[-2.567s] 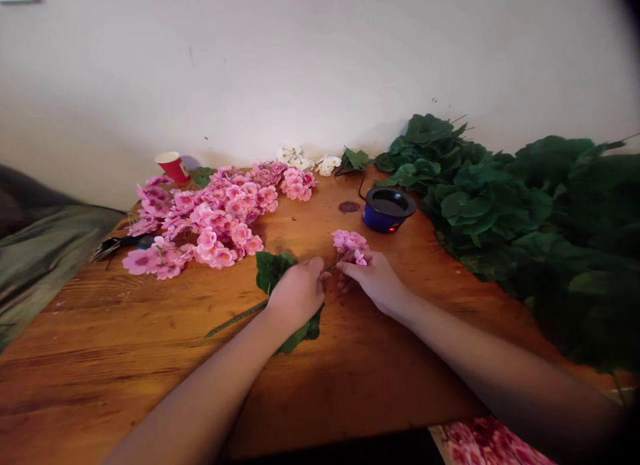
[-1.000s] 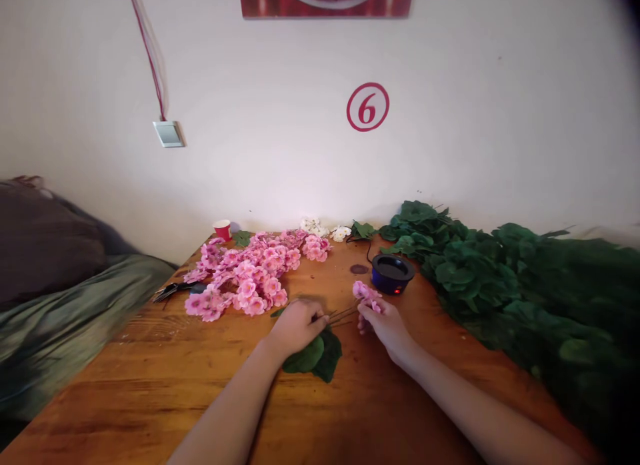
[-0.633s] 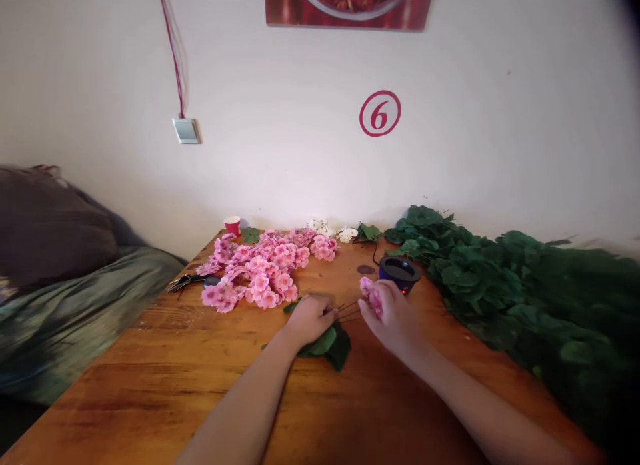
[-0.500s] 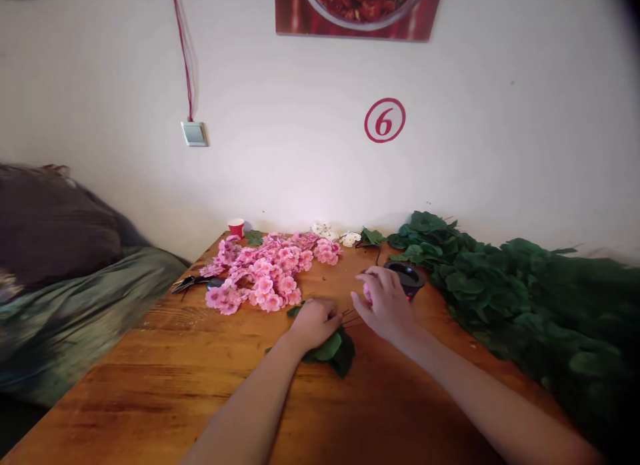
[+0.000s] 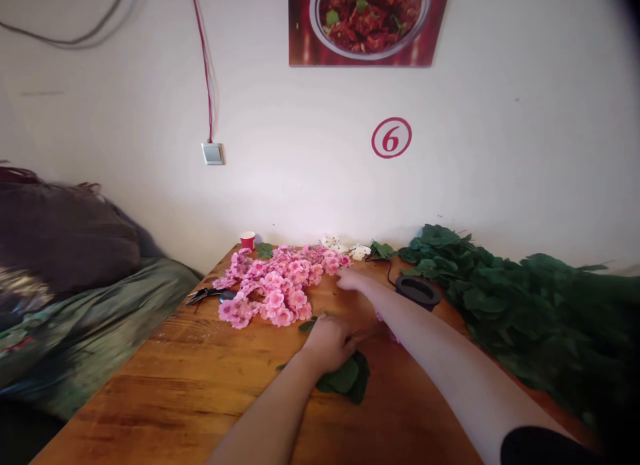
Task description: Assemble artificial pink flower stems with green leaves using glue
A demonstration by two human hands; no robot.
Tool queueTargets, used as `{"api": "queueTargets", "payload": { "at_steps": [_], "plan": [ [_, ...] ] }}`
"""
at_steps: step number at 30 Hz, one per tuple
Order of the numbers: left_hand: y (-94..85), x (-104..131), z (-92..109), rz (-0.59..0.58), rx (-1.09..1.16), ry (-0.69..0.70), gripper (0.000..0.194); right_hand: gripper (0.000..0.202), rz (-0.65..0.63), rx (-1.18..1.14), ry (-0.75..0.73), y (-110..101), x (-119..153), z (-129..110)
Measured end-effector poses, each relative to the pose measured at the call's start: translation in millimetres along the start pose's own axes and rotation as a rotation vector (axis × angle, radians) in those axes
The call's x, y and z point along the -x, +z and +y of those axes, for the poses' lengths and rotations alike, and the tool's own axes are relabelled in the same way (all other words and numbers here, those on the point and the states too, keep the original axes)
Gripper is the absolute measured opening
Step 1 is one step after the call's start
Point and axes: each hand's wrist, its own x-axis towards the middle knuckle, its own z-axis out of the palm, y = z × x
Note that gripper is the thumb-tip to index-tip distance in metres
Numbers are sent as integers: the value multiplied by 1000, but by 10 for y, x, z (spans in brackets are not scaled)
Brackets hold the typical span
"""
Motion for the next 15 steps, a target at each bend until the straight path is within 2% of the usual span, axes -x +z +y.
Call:
{"api": "queueTargets", "payload": {
  "at_steps": [4, 7, 9, 12, 15],
  "plan": [
    [-8, -4, -3, 13, 17, -8, 33, 15, -125, -191, -150, -28, 128, -88],
    [-51, -4, 20, 2, 57, -17, 34, 15, -248, -307, -240, -193, 200, -83],
    [-78, -3, 35, 4, 79, -16, 33, 20, -278, -351, -226, -322, 200, -25],
    [-89, -2, 36, -1, 71, -26, 34, 27, -225, -352, -96, -470, 119, 119],
    [-69, -4, 21, -15, 36, -51, 32, 29, -77, -269, 40, -537, -9, 247]
  ]
}}
